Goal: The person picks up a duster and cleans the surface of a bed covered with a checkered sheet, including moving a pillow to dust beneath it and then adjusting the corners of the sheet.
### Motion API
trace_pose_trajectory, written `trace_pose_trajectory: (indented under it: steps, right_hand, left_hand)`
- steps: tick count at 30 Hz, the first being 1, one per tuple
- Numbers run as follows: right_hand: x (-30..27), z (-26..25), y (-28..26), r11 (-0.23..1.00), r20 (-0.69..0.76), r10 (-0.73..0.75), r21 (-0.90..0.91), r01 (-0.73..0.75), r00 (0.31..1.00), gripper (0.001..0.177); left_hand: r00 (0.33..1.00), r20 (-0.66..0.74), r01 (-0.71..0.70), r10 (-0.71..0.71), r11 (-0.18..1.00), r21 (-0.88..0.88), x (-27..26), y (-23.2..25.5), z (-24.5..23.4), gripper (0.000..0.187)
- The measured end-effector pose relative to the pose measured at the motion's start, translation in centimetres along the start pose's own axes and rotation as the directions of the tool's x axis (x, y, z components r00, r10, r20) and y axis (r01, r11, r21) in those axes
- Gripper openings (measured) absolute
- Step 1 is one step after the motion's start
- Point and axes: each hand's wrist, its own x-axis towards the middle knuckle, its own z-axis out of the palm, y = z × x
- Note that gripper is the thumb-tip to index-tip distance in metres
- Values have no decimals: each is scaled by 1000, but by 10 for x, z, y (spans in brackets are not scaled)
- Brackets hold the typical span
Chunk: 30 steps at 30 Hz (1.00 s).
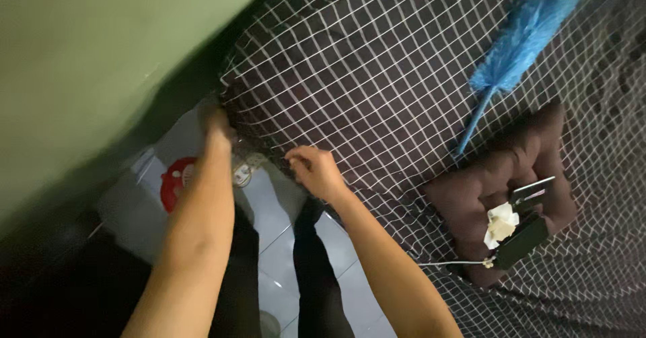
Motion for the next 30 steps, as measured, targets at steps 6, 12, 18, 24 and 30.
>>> trace_pose_trajectory:
  steps: [6,12,18,24,30]
  right_hand:
    - [-1,-6,10,957,43,65,281,-74,997,17]
    - [7,7,22,940,-54,7,342,12,998,16]
    - [3,8,26,915,-102,114,399,-64,988,15]
    - [-34,-27,16,979,-220,66,203,-21,973,15]
    - [-97,-56,22,781,-173,115,-593,-197,978,37]
  left_hand:
    - [1000,-26,16,-15,998,67,14,-17,2,45]
    - [996,-85,28,-15,987,157,26,-55,20,45]
    - [993,-103,-40,57,987,156,-26,-51,27,45]
    - [995,35,-90,89,996,15,-131,-22,22,48]
    - [949,291,-33,-123,877,479,-232,28,28,60]
